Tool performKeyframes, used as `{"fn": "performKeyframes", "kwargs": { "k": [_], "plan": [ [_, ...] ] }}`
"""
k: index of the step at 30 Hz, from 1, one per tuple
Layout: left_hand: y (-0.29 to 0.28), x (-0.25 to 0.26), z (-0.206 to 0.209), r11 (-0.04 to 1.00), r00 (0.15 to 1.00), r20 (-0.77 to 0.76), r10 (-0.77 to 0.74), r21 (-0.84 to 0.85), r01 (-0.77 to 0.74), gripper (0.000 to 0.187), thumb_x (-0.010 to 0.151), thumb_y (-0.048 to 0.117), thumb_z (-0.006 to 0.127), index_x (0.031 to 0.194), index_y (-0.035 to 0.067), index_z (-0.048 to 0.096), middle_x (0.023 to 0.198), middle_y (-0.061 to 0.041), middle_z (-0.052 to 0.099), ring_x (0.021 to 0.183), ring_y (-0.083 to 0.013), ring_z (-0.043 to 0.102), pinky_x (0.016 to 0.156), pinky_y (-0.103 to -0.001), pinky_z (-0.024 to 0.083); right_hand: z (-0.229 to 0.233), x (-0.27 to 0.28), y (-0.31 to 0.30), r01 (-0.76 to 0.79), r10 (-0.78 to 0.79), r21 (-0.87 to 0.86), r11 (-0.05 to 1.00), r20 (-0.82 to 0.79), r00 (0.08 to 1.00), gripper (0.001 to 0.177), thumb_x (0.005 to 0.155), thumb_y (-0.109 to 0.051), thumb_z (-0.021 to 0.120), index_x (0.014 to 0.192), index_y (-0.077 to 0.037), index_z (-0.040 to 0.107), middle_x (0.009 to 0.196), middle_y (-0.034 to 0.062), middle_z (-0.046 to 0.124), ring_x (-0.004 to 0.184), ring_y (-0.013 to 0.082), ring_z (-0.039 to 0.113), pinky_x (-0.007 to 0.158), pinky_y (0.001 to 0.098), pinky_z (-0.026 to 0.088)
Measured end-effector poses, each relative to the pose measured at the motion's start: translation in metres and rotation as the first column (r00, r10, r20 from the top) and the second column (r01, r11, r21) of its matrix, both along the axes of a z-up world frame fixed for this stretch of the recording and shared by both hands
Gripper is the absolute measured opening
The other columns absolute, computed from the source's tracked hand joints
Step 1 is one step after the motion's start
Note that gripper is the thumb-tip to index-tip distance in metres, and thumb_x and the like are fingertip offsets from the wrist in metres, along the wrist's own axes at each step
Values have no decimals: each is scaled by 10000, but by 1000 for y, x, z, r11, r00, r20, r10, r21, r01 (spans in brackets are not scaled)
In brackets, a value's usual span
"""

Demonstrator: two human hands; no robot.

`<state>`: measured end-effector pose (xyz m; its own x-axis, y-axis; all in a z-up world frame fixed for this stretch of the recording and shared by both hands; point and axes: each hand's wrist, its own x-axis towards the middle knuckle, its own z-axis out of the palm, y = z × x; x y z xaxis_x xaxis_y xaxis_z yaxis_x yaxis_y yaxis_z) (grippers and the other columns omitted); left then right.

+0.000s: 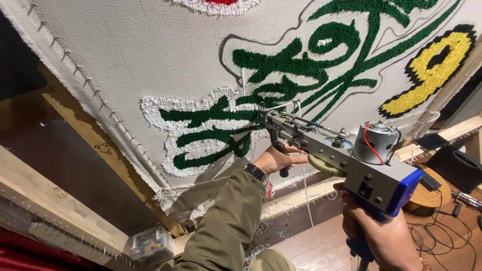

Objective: Threading a tufting gun with yarn and using it to create a design on a rug canvas

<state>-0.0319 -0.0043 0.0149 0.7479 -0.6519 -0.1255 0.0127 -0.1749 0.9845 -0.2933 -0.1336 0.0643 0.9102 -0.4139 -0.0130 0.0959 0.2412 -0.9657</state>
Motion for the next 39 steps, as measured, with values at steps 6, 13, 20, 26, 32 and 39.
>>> {"fn": "performKeyframes", "kwargs": {
  "k": [6, 13, 20, 26, 32, 39],
  "plan": [
    [-3, 18, -14, 988, 996, -55, 71, -130, -77, 286, 782, 236, 854, 890, 34, 683, 974, -118, 714, 568, -142, 501, 517, -269, 458, -22, 14, 3, 45, -48, -115, 992, -22, 999, 179, 939, -57, 703, 952, 113, 651, 570, 203, 500, 434, 284, 463, 347, 412, 381],
    [-4, 40, -27, 958, 953, -196, 231, -124, -257, 420, 772, 123, 775, 962, 136, 400, 1040, -89, 544, 529, -142, 459, 520, -304, 443, -32, 35, 4, 11, -35, -171, 985, -143, 989, 128, 939, 13, 707, 934, 135, 670, 594, 261, 603, 459, 327, 559, 373, 453, 490],
    [-8, 62, -44, 956, 961, -33, 274, -97, -276, 240, 820, 66, 675, 683, 128, 488, 589, -73, 532, 518, -191, 516, 572, -371, 479, -28, 44, 10, 56, -154, -298, 953, -315, 937, 238, 907, -35, 774, 1085, 79, 664, 842, 266, 767, 647, 346, 717, 591, 440, 620],
    [-11, 78, -55, 955, 960, -14, 279, -106, -278, 220, 829, 44, 666, 696, 132, 514, 614, -72, 553, 525, -187, 546, 547, -353, 487, -27, 48, 9, 30, -238, -481, 876, -377, 895, 484, 836, -214, 812, 1256, -30, 658, 1136, 164, 810, 987, 290, 786, 966, 420, 625],
    [-10, 71, -28, 972, 971, 52, 234, 3, -235, 182, 902, 85, 674, 741, 101, 592, 648, -75, 604, 569, -180, 567, 567, -337, 521, -28, 48, 6, 24, -189, -397, 917, -383, 904, 486, 858, -157, 790, 1292, -6, 632, 1128, 199, 798, 953, 315, 786, 874, 441, 666],
    [-12, 67, -25, 984, 978, 112, 175, -55, -170, 113, 913, 151, 762, 852, 77, 701, 705, -53, 638, 531, -148, 528, 515, -299, 484, -6, 37, 17, 80, -122, -203, 976, -202, 972, 439, 875, -2, 699, 1312, 41, 696, 1238, 179, 815, 1128, 269, 769, 936, 417, 632]
  ]
}}
